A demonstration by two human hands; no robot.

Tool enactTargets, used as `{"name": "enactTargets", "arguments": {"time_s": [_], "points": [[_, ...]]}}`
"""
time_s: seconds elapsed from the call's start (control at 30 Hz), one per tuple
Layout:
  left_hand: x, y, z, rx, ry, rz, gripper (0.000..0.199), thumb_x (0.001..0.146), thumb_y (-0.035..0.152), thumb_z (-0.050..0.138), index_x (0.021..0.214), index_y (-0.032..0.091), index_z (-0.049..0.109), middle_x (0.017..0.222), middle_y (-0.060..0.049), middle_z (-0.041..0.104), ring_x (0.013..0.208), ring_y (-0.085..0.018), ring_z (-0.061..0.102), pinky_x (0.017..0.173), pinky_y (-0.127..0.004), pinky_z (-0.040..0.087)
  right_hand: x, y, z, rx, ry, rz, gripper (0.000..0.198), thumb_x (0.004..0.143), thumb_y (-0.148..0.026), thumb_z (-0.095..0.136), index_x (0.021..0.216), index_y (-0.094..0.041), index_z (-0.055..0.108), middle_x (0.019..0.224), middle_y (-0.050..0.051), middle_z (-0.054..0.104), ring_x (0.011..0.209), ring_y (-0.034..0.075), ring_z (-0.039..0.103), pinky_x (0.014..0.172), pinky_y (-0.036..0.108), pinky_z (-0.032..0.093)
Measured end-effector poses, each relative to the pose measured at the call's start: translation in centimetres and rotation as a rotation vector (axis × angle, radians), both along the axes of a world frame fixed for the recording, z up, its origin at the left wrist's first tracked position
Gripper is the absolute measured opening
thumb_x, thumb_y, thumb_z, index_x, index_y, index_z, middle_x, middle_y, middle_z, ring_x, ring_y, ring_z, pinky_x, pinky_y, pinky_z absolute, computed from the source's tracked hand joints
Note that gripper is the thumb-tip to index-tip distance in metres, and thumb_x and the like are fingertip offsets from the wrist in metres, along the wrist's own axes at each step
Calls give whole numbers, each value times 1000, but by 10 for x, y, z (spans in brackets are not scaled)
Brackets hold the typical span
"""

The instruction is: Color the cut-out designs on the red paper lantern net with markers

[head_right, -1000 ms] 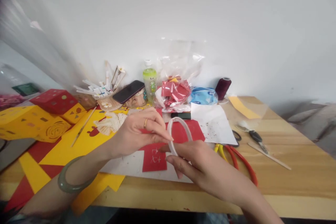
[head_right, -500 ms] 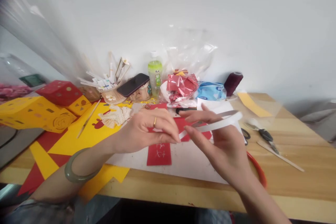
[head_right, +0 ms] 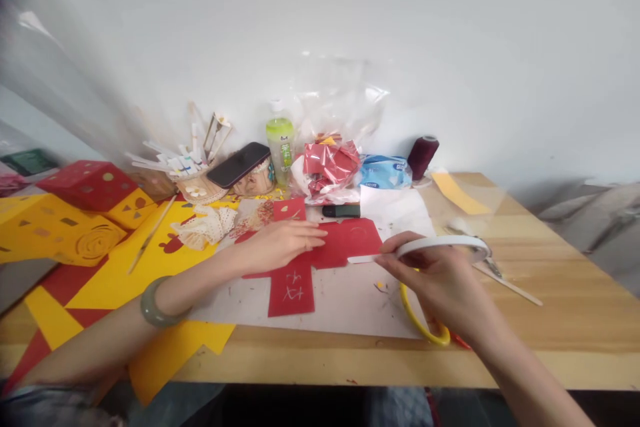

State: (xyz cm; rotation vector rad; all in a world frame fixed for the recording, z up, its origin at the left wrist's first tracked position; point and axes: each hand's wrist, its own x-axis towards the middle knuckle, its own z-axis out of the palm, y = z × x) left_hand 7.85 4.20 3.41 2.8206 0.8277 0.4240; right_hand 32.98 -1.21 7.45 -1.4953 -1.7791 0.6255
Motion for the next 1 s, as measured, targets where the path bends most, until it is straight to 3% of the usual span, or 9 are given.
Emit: {"name": "enactTargets", "arguments": {"time_s": [0.07, 0.2, 0.4, 0.57, 0.73, 1.0], "points": [[-3, 0, -17, 42, 129, -100, 36, 86, 10, 36, 119, 14, 49, 125, -4, 50, 122, -15, 36, 100, -32, 32, -3, 1, -6, -81, 7, 59, 31, 70, -45, 59, 57, -18, 61, 75, 4, 63, 63, 17, 58, 56, 26, 46], [-10, -14, -31, 68, 232, -61, 40, 87, 13, 34, 128, 14, 37, 134, -5, 39, 124, -16, 32, 99, -31, 33, -13, 3, -21, -209, -43, 124, 36, 74, -44, 54, 51, -17, 55, 76, 4, 63, 59, 15, 55, 53, 24, 43], [-15, -32, -32, 122, 121, 9, 33, 87, 12, 35, 116, 14, 49, 125, -8, 48, 112, -18, 45, 91, -31, 41, -35, 4, -42, -243, -31, 260, 21, 79, -34, 50, 65, -19, 56, 77, 3, 63, 68, 16, 57, 61, 24, 44], [-16, -30, -31, -26, -57, 56, 24, 85, 14, 40, 98, 17, 60, 97, -4, 58, 88, -14, 53, 72, -24, 47, -51, 7, -53, -227, -42, 192, 17, 76, -31, 52, 66, -18, 56, 73, 3, 62, 63, 15, 56, 59, 24, 44], [-20, -23, -31, -123, -132, -6, 26, 84, 9, 39, 95, 16, 62, 95, -4, 61, 87, -13, 53, 75, -24, 46, -60, 5, -62, -174, -45, 76, 17, 74, -32, 55, 65, -18, 56, 71, 3, 62, 65, 17, 57, 61, 26, 44], [-23, -21, -31, -134, -142, -36, 28, 82, 5, 38, 95, 15, 62, 95, -4, 61, 87, -13, 53, 76, -23, 46, -71, 0, -52, -290, 69, 1, 23, 71, -40, 57, 61, -19, 55, 61, 1, 58, 54, 14, 53, 47, 23, 40]]}}
